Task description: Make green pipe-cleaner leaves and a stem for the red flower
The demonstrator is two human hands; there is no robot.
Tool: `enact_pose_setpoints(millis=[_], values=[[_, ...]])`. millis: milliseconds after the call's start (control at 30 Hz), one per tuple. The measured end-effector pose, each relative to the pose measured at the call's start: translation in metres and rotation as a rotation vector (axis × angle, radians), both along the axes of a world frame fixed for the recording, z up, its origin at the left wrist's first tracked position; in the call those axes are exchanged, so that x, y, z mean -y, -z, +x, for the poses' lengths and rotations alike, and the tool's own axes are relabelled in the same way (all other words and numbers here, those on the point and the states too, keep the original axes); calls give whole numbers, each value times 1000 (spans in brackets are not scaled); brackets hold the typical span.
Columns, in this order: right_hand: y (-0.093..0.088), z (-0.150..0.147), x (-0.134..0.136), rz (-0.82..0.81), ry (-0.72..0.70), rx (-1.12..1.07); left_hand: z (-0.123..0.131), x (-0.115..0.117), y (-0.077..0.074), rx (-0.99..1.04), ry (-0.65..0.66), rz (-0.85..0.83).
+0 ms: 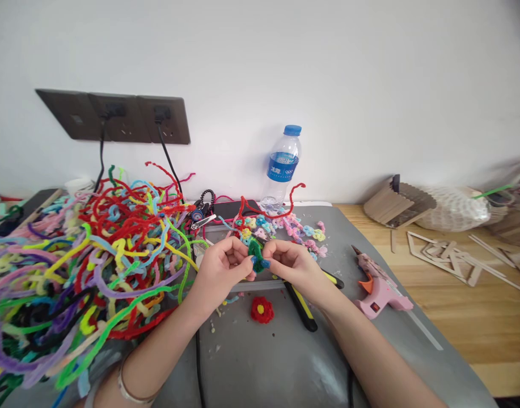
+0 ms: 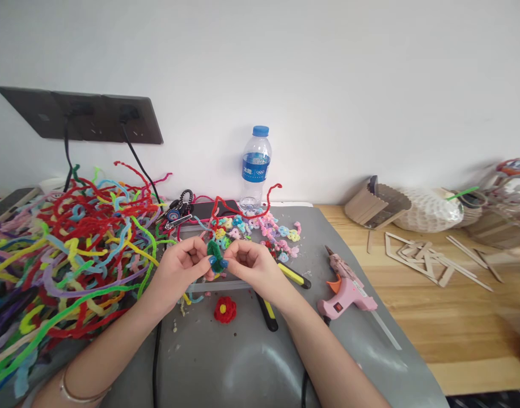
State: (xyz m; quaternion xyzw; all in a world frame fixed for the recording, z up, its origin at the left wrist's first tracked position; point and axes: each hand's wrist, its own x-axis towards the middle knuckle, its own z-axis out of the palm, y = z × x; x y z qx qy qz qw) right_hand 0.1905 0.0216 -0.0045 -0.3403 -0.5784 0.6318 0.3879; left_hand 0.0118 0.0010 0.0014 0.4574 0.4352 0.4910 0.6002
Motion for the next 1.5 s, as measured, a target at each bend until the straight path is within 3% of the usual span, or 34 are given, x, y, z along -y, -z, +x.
enact_pose_setpoints(millis=[267,1500], values=[[-5,1,0,27,93,52,1,1,-6,-5,-34,19],[-6,0,0,-53,-4,7,1,2,1,-26,32,10]])
